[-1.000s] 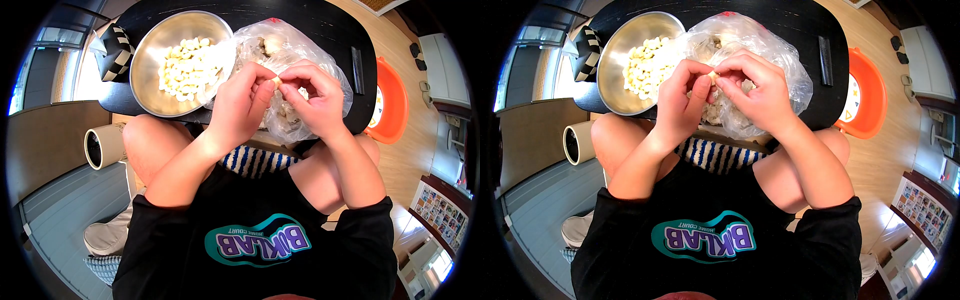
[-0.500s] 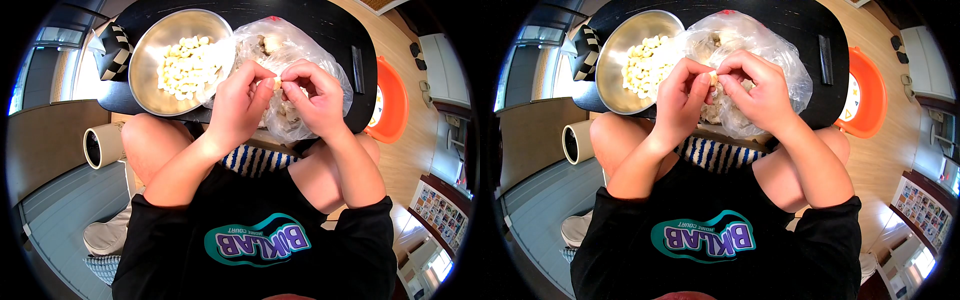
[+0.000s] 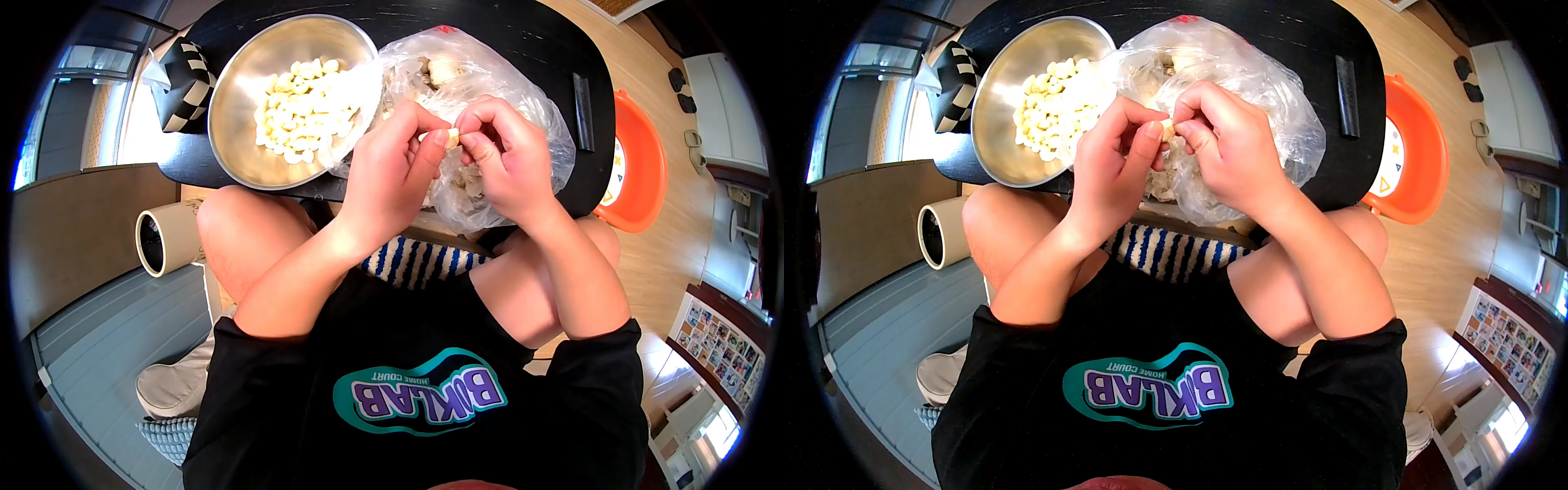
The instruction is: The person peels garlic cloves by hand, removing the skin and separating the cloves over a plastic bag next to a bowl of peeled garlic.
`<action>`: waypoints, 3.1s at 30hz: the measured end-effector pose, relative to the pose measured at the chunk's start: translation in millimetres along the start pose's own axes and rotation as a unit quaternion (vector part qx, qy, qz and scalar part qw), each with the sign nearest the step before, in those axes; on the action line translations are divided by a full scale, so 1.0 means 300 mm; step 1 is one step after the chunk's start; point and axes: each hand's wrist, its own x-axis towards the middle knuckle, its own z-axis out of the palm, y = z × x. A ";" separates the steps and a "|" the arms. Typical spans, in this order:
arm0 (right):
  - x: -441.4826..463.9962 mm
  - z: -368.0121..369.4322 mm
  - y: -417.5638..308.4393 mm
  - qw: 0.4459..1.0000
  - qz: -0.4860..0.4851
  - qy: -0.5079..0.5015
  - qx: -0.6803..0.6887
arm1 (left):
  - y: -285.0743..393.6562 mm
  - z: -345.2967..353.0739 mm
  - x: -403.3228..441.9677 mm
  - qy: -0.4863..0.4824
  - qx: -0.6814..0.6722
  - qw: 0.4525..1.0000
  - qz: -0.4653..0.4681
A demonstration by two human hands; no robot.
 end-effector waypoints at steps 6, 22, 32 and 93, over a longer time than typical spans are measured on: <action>0.003 -0.003 -0.001 0.998 -0.027 -0.005 -0.055 | -0.002 0.003 -0.001 -0.004 -0.001 1.000 -0.004; 0.001 0.002 -0.026 0.994 -0.061 -0.062 -0.069 | -0.026 0.000 0.022 0.018 -0.244 0.964 -0.106; -0.004 0.025 -0.019 0.981 -0.110 -0.129 -0.095 | -0.035 -0.013 0.033 0.048 -0.347 0.922 -0.164; 0.014 0.018 -0.012 0.990 -0.043 -0.035 -0.130 | -0.011 -0.077 0.064 0.142 -0.327 0.930 -0.091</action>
